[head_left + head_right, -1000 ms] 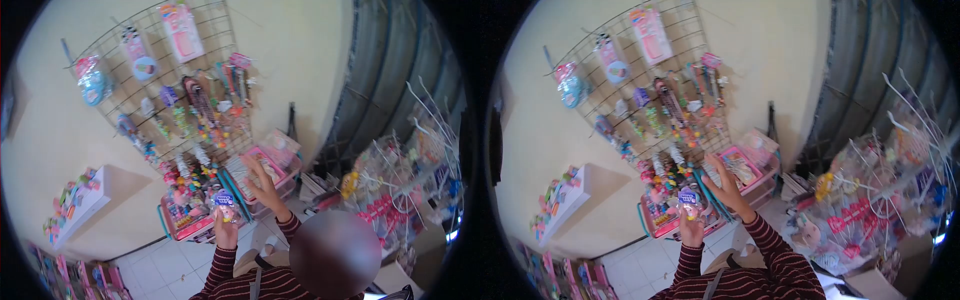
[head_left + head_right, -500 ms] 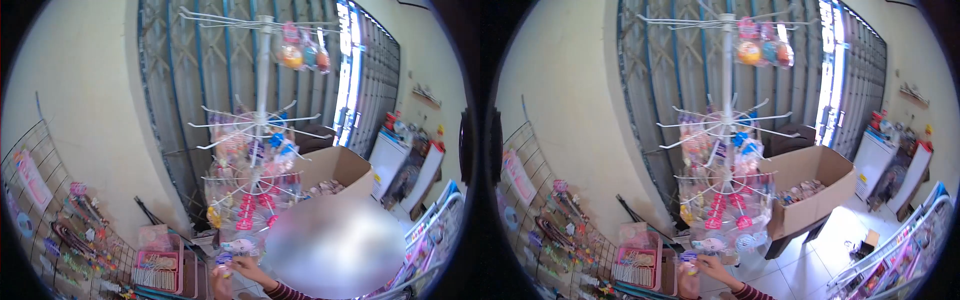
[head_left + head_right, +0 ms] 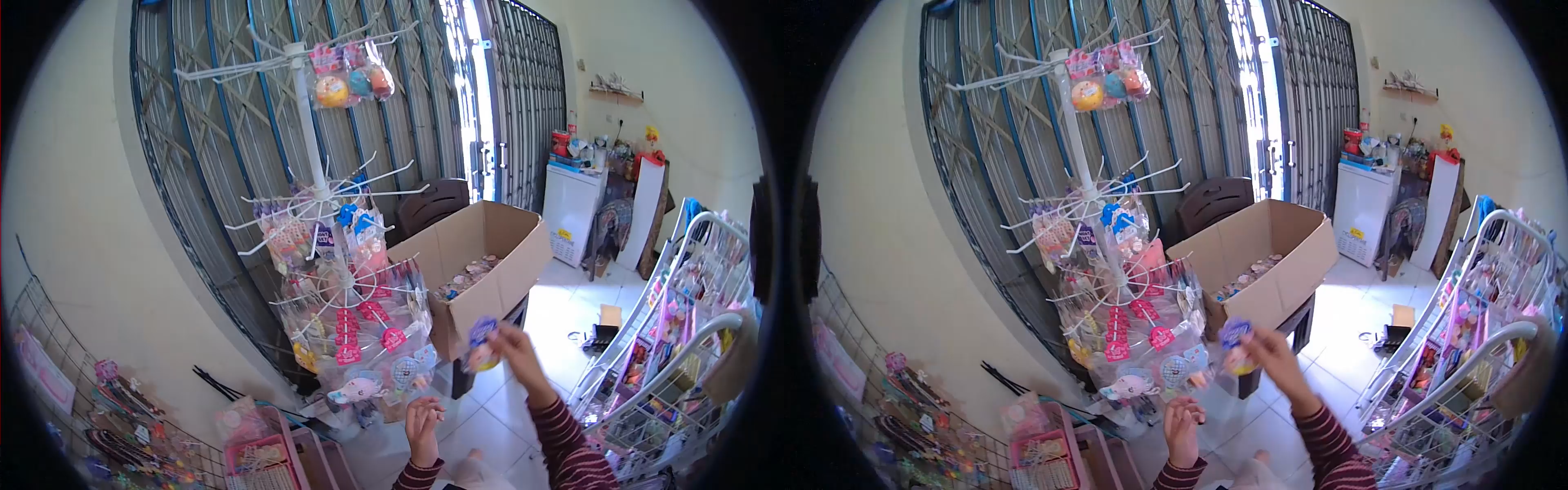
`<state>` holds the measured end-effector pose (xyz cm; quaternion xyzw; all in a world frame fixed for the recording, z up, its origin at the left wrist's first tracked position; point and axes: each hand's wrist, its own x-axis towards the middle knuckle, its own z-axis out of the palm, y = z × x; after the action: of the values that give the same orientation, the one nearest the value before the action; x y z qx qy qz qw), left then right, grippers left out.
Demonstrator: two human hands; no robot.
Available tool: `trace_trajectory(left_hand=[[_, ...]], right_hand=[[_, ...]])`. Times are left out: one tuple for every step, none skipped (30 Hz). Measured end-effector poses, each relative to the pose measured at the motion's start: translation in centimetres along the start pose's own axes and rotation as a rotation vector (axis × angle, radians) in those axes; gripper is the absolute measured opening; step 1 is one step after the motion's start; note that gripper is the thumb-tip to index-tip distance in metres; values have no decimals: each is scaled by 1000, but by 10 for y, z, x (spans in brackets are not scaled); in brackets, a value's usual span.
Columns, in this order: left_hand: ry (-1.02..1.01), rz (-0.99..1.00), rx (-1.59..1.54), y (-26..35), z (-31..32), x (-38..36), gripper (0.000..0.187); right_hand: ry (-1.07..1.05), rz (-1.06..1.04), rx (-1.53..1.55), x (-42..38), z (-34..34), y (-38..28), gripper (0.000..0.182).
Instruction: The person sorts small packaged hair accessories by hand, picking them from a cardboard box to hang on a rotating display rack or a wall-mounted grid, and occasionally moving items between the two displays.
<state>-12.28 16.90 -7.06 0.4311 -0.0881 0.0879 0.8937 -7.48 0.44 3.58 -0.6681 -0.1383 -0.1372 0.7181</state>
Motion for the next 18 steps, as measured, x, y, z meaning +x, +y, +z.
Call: trace_trajectory(left_hand=[[-15,110,108,5,2,1,32],[-21,173,174,13,0,5,35],[-28,308,175,28,6,10,36],[-32,448,162,47,20,17,37],[-80,578,271,69,35,25,35],[-122,702,387,95,51,34,33],[-198,825,517,120,66,46,27],[-270,945,653,143,83,57,22],[-285,927,628,160,101,67,17],[-303,914,606,174,117,79,12],[-289,983,671,184,129,94,11],[-275,1049,740,191,140,107,10],[-240,1083,743,196,149,121,11],[-206,1118,744,200,158,134,12],[-184,1115,757,207,170,142,13],[-162,1110,769,214,183,151,15],[-133,1156,821,220,192,162,16],[-103,1202,870,227,200,173,18]], right_hand=[[-13,-10,26,13,-9,-4,20],[-20,12,102,26,-7,-29,20],[-73,-116,32,42,-7,-51,19],[-92,-221,-19,63,-8,-62,20],[-142,-296,-13,82,-5,-83,20],[-194,-363,-3,99,0,-103,20],[-237,-399,15,119,4,-118,20],[-283,-433,34,138,9,-133,20],[-303,-487,49,155,17,-144,21],[-323,-545,67,171,24,-155,23],[-342,-608,49,183,30,-166,23],[-382,-607,70,194,34,-175,23],[-422,-607,92,206,37,-182,24],[-443,-617,107,219,40,-189,24],[-433,-651,121,232,43,-194,24],[-422,-682,136,243,46,-199,25],[-441,-685,151,251,49,-203,25],[-460,-699,170,258,51,-208,25]])
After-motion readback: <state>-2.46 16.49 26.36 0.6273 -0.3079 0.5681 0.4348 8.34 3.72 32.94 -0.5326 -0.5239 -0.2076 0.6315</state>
